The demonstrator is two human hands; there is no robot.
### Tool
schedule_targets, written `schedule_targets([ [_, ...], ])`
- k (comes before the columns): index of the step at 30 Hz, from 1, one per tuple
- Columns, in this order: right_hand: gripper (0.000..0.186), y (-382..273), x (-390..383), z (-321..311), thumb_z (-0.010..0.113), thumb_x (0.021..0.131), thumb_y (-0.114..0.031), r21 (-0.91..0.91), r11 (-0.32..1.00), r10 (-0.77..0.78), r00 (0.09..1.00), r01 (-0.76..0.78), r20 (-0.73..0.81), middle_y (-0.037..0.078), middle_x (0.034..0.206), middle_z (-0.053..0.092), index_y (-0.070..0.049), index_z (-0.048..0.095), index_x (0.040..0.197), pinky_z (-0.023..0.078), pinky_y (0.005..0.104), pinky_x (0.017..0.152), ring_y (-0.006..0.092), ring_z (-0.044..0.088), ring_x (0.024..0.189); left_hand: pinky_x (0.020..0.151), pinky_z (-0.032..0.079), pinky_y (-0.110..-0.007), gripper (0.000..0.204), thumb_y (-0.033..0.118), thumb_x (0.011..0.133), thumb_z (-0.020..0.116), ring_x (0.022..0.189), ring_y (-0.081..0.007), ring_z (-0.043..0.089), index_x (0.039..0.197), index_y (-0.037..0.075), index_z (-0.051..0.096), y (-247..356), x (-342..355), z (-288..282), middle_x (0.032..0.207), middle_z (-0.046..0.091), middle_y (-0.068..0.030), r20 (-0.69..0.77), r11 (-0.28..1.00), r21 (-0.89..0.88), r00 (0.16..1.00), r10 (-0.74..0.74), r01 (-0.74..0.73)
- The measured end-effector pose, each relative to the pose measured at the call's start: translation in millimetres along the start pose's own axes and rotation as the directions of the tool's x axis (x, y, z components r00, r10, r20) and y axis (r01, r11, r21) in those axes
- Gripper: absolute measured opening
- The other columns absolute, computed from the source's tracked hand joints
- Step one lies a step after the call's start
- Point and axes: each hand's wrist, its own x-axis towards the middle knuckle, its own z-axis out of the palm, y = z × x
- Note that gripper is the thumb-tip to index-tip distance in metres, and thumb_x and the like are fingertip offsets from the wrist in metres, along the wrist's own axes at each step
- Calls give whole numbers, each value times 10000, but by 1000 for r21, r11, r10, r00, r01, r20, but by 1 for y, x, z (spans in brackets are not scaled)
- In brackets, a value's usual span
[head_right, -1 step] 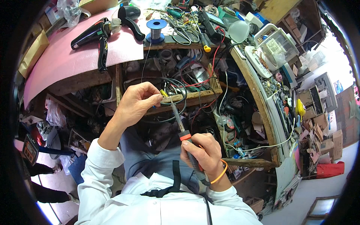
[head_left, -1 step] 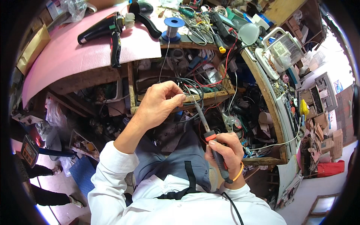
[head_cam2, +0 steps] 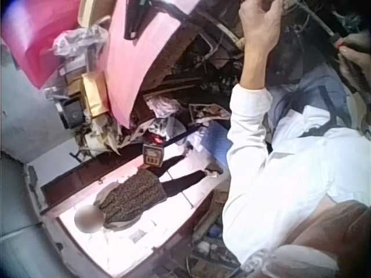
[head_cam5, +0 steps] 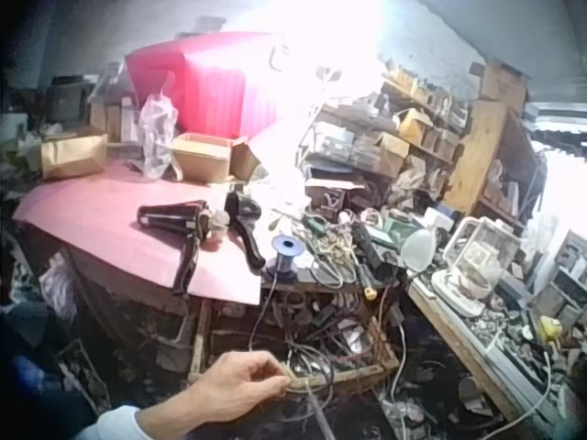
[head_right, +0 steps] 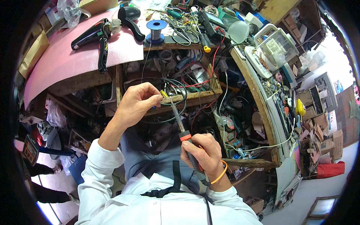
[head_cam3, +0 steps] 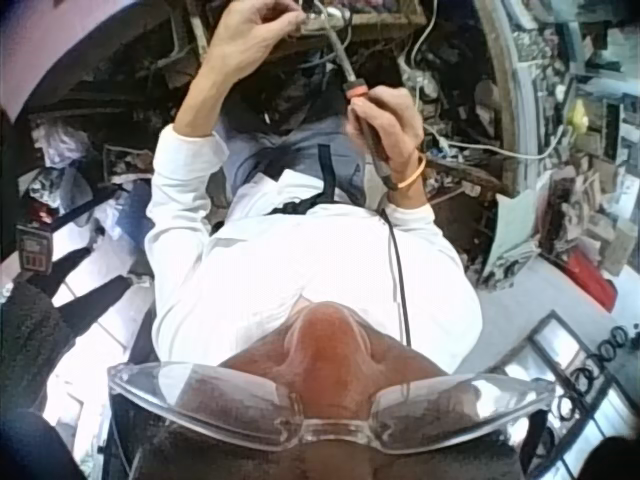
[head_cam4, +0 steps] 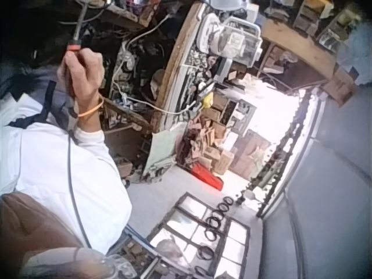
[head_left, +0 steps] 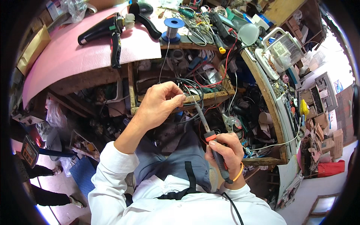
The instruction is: The person uses a soldering iron to join wires to a small motor assembly. They hold the wires in one hand and apply the soldering iron with the other, melting solder onto the connection points.
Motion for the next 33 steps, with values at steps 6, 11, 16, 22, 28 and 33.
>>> schedule_targets([
  [6,608,-4,9,3,860,632,130,-69,996,46,990,-55,-133,90,1032,680,-87,715,1182,517,306,663,221,662,780,719,544,-246,119,89,1026,724,797,-56,654,1020,-30,715,-2,2,5,882,734,-20,-64,978,193,994,88,-74],
  [11,479,-2,22,1,848,757,63,-116,992,38,988,-56,-151,104,1024,666,-92,681,1177,521,308,652,210,649,779,637,460,-251,105,101,985,782,722,-53,556,1022,7,753,13,10,-4,842,679,-10,-178,913,348,941,286,-212],
  [16,381,2,19,2,765,760,79,-117,987,80,973,-107,-215,120,1015,671,-70,653,1094,540,369,719,266,658,816,671,503,-279,100,81,946,798,756,-116,628,1008,15,756,4,45,5,850,672,-53,-182,838,411,868,461,-359],
  [22,345,10,14,-10,762,822,62,-106,985,96,936,-139,-338,129,1026,641,-55,629,1119,553,382,734,263,649,838,687,548,-285,103,77,970,773,759,-100,665,1026,-6,750,21,95,32,848,712,-62,-146,893,166,885,442,-419],
  [28,267,11,6,-14,743,885,9,27,971,227,889,-236,-398,125,1045,619,-36,626,1120,543,351,722,234,631,840,785,603,-413,210,109,925,780,862,-320,776,1087,-23,763,-4,100,19,923,778,-206,260,800,507,942,214,-322],
  [33,259,11,1,-11,695,894,62,-52,980,167,937,-192,-307,126,1100,601,-17,610,1126,578,310,743,198,630,850,820,603,-438,293,222,968,782,913,-373,760,1164,6,763,-2,79,16,989,774,-208,330,763,558,931,158,-327],
])
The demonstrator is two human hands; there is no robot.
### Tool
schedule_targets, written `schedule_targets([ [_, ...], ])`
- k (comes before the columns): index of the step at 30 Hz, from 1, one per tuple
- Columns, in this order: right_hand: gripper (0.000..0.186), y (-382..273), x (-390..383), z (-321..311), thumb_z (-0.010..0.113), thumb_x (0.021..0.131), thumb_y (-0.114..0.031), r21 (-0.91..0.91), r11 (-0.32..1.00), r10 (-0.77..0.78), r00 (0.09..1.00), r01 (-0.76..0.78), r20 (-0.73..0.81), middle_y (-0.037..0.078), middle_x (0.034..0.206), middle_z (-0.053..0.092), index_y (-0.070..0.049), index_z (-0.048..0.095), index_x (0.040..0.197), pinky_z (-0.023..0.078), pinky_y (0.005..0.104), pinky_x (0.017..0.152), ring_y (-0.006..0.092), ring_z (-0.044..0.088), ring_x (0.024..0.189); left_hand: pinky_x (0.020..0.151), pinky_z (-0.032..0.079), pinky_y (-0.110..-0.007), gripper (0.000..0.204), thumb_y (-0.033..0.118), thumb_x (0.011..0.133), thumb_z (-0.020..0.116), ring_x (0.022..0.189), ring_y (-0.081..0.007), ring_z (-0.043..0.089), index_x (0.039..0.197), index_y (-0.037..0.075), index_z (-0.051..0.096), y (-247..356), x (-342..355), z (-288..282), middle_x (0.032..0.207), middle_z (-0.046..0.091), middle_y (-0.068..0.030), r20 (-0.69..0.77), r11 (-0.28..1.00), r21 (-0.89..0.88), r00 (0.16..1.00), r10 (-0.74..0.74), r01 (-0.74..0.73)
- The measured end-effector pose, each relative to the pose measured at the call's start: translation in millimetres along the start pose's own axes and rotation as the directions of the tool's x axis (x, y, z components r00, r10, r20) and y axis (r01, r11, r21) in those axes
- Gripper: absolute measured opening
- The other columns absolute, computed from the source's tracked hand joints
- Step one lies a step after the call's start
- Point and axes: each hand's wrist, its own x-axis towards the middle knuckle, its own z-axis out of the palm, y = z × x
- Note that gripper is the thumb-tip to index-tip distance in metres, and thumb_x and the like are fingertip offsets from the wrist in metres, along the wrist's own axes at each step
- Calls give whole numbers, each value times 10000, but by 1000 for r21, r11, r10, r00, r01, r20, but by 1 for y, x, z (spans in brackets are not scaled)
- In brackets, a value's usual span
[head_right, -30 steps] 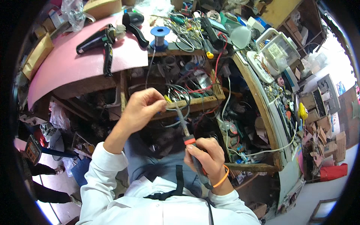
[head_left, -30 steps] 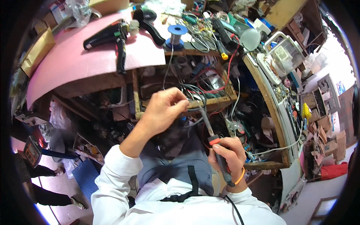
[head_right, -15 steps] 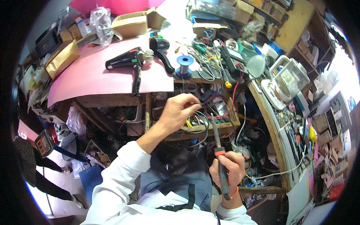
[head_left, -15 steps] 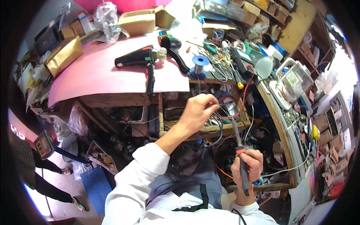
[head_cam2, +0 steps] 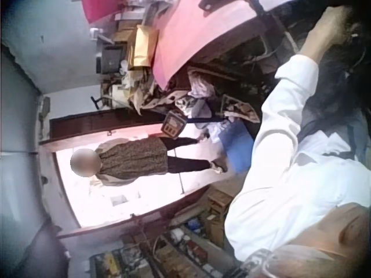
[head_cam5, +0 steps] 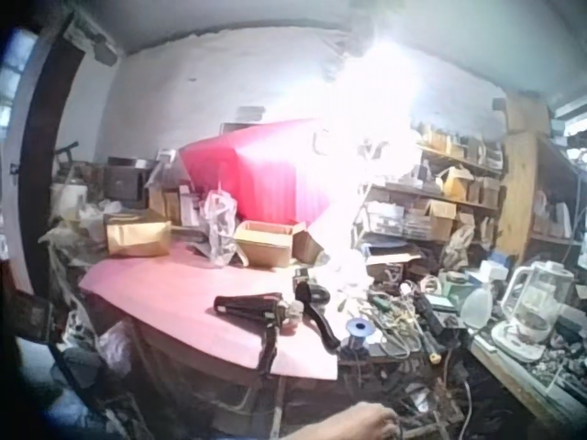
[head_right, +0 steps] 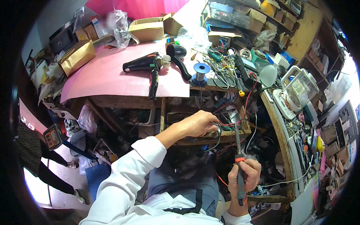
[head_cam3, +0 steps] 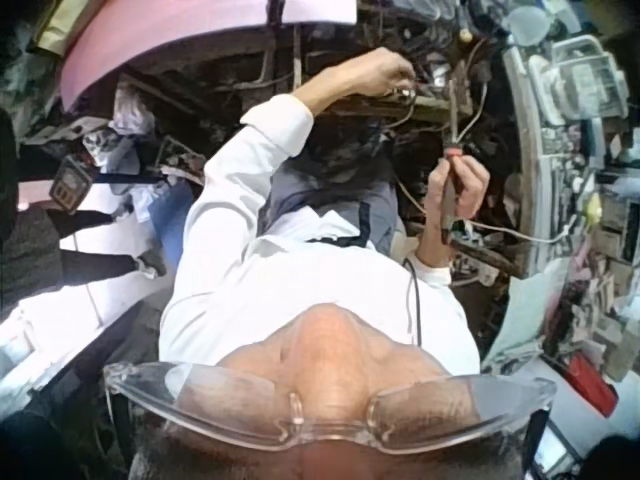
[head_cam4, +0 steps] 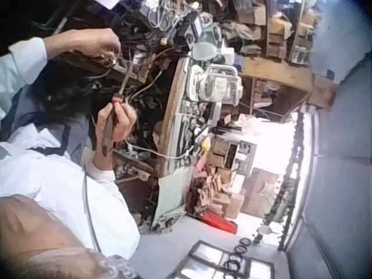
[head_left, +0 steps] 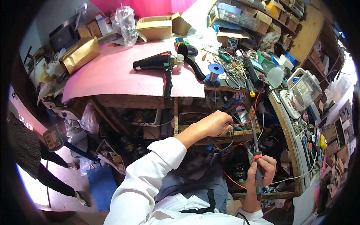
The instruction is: The person uses a soldering iron to join wires to a small motor assembly. They hold the wires in one hand and apply the soldering iron with the other, melting solder onto the connection points.
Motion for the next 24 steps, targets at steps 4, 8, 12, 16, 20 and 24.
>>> schedule_targets([
  [4,264,-2,3,7,738,881,5,36,999,9,999,-8,-34,125,1044,621,-40,628,1117,545,347,737,237,623,844,866,596,-464,311,298,1003,737,986,-381,743,1181,44,758,4,-34,-18,1101,754,-166,-234,969,244,967,98,-39],
  [8,272,3,5,8,755,876,-13,63,998,10,998,-6,-58,132,1020,627,-47,631,1115,525,372,735,262,621,834,802,585,-498,241,266,999,706,932,-401,741,1069,40,750,-3,-57,-80,995,742,-207,-783,879,313,622,23,361],
  [12,295,4,0,6,765,859,1,40,999,20,999,-19,-40,131,1016,629,-46,636,1120,525,374,733,264,622,829,861,573,-540,439,450,1021,694,997,-434,737,1080,16,708,-25,-65,-152,1087,735,-231,-847,570,243,458,-270,785],
  [16,297,4,2,8,769,863,-3,88,996,20,999,-15,-50,126,1027,633,-48,643,1128,521,365,730,252,614,821,951,548,-498,678,604,922,718,1081,-408,738,1138,-38,737,-60,-72,-164,1074,777,-252,-630,582,183,549,-549,792],
  [20,296,2,3,10,772,864,-9,85,996,23,999,-19,-45,122,1026,639,-54,645,1128,511,357,714,239,612,812,629,589,-362,441,378,980,776,719,-227,752,1028,-50,683,-76,-76,-160,901,737,-153,-587,742,-80,570,-575,666],
  [24,297,0,7,9,780,863,-33,62,998,1,998,3,-64,118,1010,649,-65,649,1127,509,363,716,239,617,801,577,572,-292,295,278,1079,694,675,-145,688,1066,-4,609,-72,-93,-170,875,697,-65,-419,761,-548,674,-609,347],
])
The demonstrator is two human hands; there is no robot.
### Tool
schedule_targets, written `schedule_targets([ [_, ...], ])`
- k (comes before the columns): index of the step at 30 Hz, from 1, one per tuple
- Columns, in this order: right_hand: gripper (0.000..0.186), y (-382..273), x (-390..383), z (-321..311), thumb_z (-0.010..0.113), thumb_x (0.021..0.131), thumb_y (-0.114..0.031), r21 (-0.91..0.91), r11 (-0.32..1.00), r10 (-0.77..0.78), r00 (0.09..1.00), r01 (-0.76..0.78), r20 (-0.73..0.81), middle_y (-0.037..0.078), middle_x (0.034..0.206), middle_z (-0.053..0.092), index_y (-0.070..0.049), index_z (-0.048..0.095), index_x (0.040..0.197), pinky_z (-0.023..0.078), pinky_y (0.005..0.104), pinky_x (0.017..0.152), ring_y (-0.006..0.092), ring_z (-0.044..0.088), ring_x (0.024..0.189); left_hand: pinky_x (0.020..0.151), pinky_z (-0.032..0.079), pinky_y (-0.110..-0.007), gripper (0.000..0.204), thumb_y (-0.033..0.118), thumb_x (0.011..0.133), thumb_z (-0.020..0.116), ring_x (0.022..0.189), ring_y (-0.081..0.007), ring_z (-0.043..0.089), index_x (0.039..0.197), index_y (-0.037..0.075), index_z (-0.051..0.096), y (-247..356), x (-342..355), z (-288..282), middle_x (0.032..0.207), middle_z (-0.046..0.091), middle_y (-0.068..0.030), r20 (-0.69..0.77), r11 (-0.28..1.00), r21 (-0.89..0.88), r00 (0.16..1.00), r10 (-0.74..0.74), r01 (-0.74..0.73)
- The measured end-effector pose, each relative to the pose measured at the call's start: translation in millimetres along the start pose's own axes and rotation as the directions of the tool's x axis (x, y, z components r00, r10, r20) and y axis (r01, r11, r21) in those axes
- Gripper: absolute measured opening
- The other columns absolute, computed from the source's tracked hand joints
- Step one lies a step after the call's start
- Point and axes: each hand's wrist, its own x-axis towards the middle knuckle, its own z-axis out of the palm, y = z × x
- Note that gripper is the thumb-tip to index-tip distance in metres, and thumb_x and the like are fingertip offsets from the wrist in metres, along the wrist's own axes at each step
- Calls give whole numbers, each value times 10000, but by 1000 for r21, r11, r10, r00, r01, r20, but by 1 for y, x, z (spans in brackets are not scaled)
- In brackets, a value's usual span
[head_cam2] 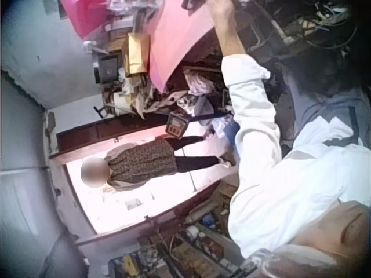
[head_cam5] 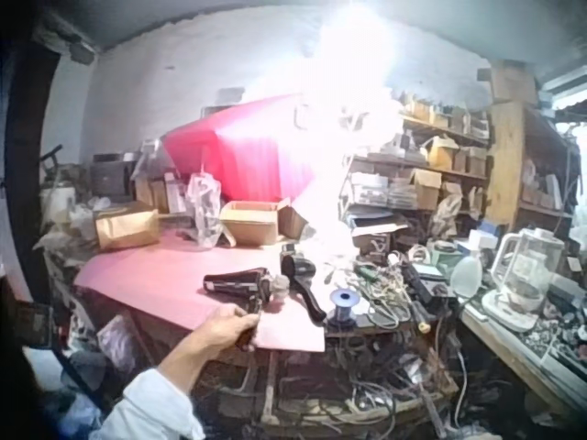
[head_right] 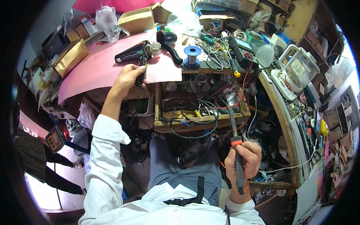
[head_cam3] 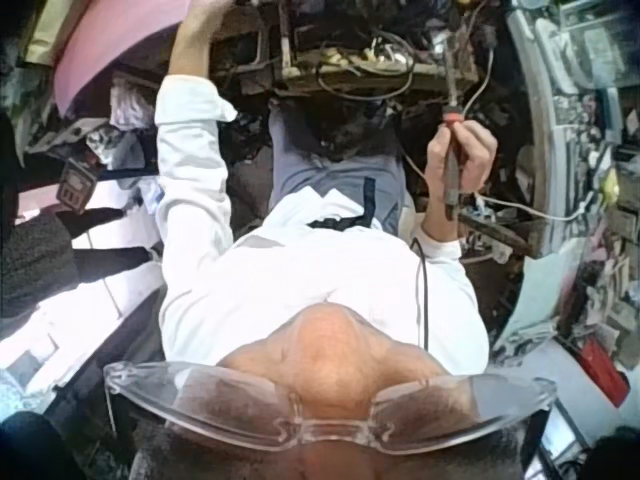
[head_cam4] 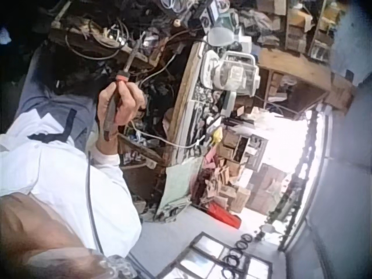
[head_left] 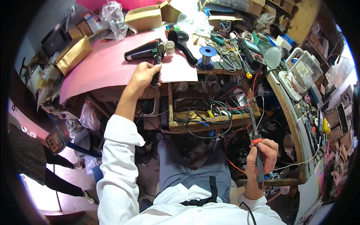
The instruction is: The person uses a soldering iron to join wires to a small motor assembly. They hold the wires in one hand and apply the soldering iron with the other, melting solder onto the connection points.
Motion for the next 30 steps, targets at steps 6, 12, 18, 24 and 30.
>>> schedule_targets([
  [6,297,2,-2,2,786,866,-60,-38,999,7,1000,-7,0,122,1013,658,-66,646,1128,510,380,734,247,625,810,537,520,-245,237,268,1122,620,663,-113,651,1154,36,582,18,-50,-26,887,678,-68,87,956,-288,993,75,-47],
  [12,297,5,-2,6,780,876,-57,-39,999,11,1000,-11,-9,124,1032,654,-65,639,1137,523,384,742,247,630,812,439,491,-236,385,285,1102,647,572,-143,640,1297,-34,557,44,-118,-20,894,685,-160,173,883,-467,975,141,-45],
  [18,287,9,0,2,738,914,-10,32,999,27,1000,-27,6,133,1076,618,-37,613,1170,560,326,734,218,645,843,409,525,-278,466,268,1090,665,575,-210,689,1394,-54,520,47,-164,-11,943,710,-252,366,741,-658,917,159,134],
  [24,300,7,0,-2,766,886,-15,25,1000,16,1000,-16,-2,132,1044,639,-42,630,1152,543,325,706,223,641,822,381,499,-257,502,274,1072,687,527,-178,645,1397,-72,526,21,-167,16,906,690,-253,438,731,-649,890,129,213],
  [30,309,4,-4,-9,767,861,3,-6,1000,7,1000,-7,28,127,1034,633,-43,631,1135,538,353,728,245,621,841,458,491,-257,374,226,1099,651,623,-162,676,1403,19,581,-34,-120,39,964,722,-208,441,736,-648,884,155,195],
])
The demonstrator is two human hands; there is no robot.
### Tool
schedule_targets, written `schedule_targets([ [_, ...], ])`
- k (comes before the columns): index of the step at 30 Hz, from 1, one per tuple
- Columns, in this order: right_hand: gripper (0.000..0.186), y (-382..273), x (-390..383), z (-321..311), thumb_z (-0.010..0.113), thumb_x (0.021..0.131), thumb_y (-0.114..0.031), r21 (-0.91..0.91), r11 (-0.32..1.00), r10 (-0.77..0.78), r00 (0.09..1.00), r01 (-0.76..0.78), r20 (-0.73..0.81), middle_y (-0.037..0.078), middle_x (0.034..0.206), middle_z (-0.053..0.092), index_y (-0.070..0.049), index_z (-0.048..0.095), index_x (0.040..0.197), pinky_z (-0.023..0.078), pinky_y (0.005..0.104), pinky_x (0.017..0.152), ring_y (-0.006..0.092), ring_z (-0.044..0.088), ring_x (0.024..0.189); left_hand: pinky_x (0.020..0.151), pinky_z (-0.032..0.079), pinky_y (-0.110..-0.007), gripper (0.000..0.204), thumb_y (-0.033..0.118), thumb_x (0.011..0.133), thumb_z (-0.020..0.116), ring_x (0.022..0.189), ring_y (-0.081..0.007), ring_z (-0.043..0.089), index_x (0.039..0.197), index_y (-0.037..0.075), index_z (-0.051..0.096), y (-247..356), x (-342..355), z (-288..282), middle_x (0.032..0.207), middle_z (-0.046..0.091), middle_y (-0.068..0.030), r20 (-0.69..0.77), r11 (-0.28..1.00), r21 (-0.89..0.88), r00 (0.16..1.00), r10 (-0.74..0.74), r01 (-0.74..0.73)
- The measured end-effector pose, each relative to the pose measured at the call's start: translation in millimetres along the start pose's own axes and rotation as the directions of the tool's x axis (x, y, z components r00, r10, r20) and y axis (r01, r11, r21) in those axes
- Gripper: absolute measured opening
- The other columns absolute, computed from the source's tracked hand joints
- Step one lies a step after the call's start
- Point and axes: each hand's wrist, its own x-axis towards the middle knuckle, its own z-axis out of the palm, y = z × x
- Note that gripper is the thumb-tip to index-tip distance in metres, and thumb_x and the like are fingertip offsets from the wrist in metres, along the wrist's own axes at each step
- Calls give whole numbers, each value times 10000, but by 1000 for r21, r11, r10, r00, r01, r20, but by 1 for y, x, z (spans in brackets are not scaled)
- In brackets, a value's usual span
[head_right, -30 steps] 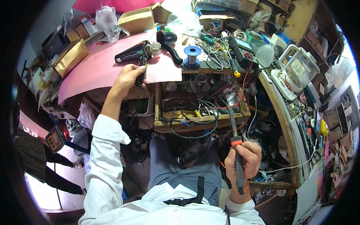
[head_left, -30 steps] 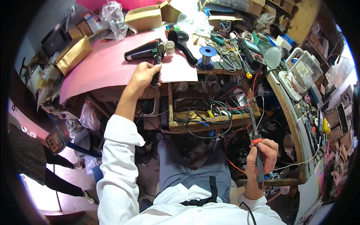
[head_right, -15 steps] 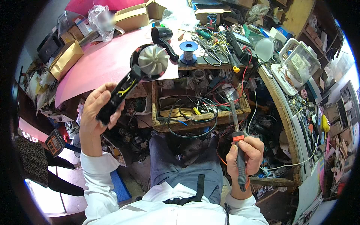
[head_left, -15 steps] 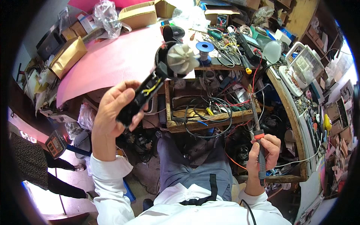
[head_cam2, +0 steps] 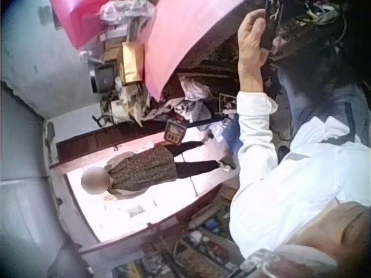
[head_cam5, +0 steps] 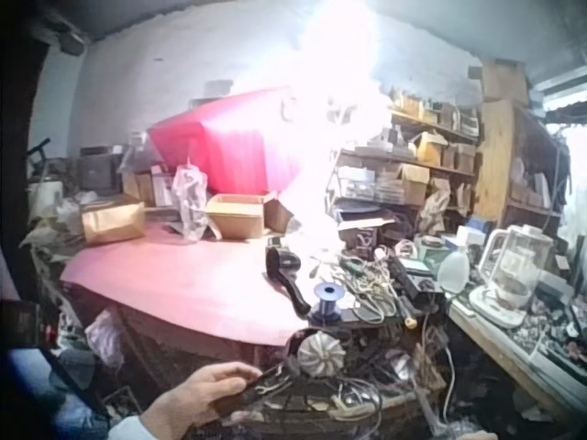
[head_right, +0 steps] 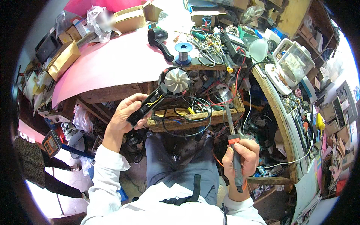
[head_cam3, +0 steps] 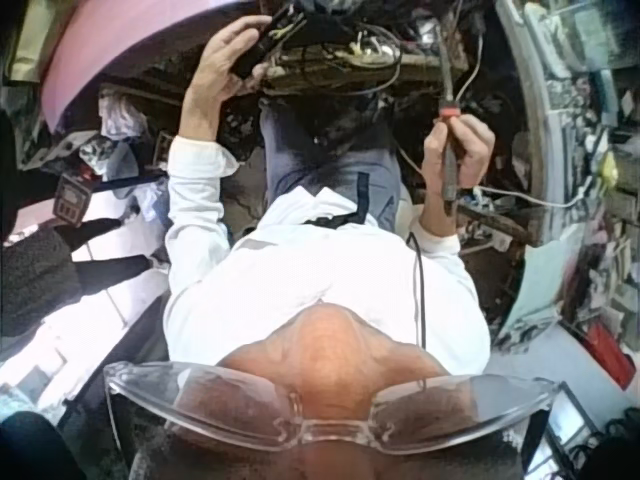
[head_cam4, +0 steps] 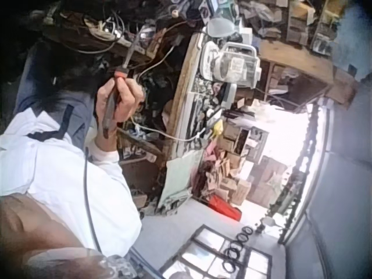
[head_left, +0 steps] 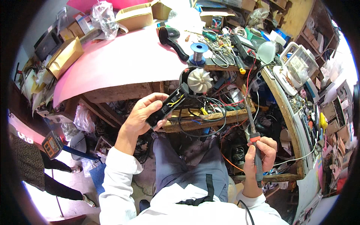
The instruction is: The person uses a soldering iron to join wires to a small motor assembly. They hold the wires in one hand and apply the soldering iron with the other, melting solder onto the connection points.
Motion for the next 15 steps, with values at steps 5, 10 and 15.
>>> schedule_targets([
  [5,293,-1,-6,-2,749,872,0,12,1000,19,1000,-19,-4,127,1038,627,-49,627,1134,534,352,726,238,623,845,462,483,-257,366,241,1102,646,626,-156,664,1401,39,582,-26,11,-24,955,725,-155,-33,999,26,999,-38,39],
  [10,288,-4,-8,3,747,897,-20,17,1000,9,1000,-9,27,128,1038,630,-55,625,1156,526,344,717,233,624,839,490,550,-291,387,243,1102,639,640,-197,708,1417,30,568,-39,7,-33,981,746,-194,-27,999,38,999,-36,37],
  [15,272,-4,-5,11,751,940,-68,51,999,-1,999,-1,34,126,1041,631,-62,619,1178,510,342,703,223,622,840,534,605,-313,431,235,1124,586,676,-219,748,1477,-3,518,-50,-8,-33,1068,750,-217,-37,987,148,998,-57,62],
])
